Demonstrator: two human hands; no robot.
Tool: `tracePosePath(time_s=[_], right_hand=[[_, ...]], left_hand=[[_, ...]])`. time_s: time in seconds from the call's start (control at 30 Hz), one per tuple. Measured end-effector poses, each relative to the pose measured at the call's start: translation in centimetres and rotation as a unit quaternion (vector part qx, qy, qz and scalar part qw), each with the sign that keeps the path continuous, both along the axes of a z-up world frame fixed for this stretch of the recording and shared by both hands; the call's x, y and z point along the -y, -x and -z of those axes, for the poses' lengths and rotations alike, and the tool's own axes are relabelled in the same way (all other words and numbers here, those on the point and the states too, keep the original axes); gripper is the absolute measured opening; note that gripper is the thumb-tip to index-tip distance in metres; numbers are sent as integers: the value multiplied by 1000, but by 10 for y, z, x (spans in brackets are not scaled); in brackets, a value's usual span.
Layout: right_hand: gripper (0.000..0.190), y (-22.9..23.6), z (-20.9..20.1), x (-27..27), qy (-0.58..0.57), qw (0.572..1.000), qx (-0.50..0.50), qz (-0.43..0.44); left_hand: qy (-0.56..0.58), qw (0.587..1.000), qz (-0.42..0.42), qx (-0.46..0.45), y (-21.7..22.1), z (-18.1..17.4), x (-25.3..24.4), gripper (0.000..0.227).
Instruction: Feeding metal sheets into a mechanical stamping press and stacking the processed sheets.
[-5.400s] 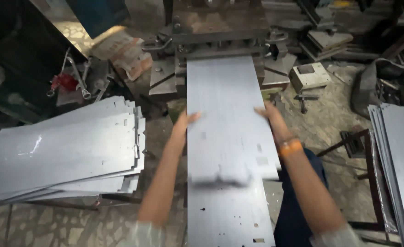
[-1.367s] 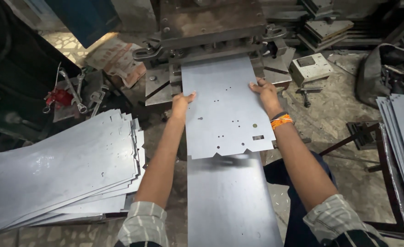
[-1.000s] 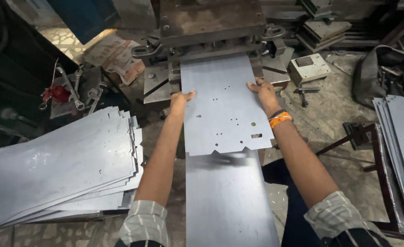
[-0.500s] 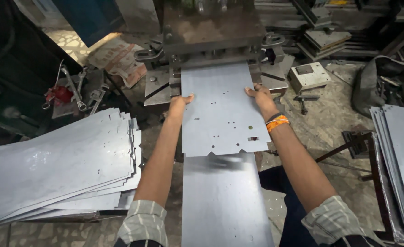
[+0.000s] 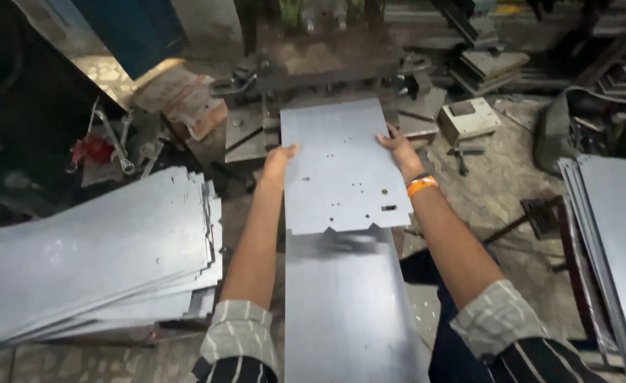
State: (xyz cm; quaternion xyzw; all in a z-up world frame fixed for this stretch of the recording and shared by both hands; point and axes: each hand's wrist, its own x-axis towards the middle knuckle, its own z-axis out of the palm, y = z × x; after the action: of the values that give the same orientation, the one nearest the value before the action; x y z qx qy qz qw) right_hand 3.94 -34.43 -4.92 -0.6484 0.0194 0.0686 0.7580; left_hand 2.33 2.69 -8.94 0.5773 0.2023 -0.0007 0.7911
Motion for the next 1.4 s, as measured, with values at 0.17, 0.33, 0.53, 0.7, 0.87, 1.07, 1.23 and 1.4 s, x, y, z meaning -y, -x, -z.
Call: tracePosePath(time_s=[0.17,0.33,0.53,0.7,0.87,1.07,1.23,1.4], right_hand=[[72,154,-70,-9,-29,998,-49,-3],[63,289,-87,-2,-107,978,-170,58],[54,315,-34,20,-35,998,-34,48],[42,299,-10,25,35,998,-35,37],[48,257,-18,15,223,975,-2,14],[30,259,-96,-43,547,829,117,20],[24,241,-81,-153,362,906,196,-98],[51,254,-42,-272,121,932,95,-329]], left_hand=[[81,996,41,3,157,-46,12,61],[163,986,-37,-20,304,-60,41,40],[35,998,48,-38,372,-92,79,47],[-91,994,50,-47,361,-82,87,45],[-258,958,16,-126,301,-55,62,47],[-470,862,-177,-67,307,-102,-13,23],[-644,729,-232,-20,285,-86,-132,48],[-741,645,-39,-185,299,-8,-164,82]])
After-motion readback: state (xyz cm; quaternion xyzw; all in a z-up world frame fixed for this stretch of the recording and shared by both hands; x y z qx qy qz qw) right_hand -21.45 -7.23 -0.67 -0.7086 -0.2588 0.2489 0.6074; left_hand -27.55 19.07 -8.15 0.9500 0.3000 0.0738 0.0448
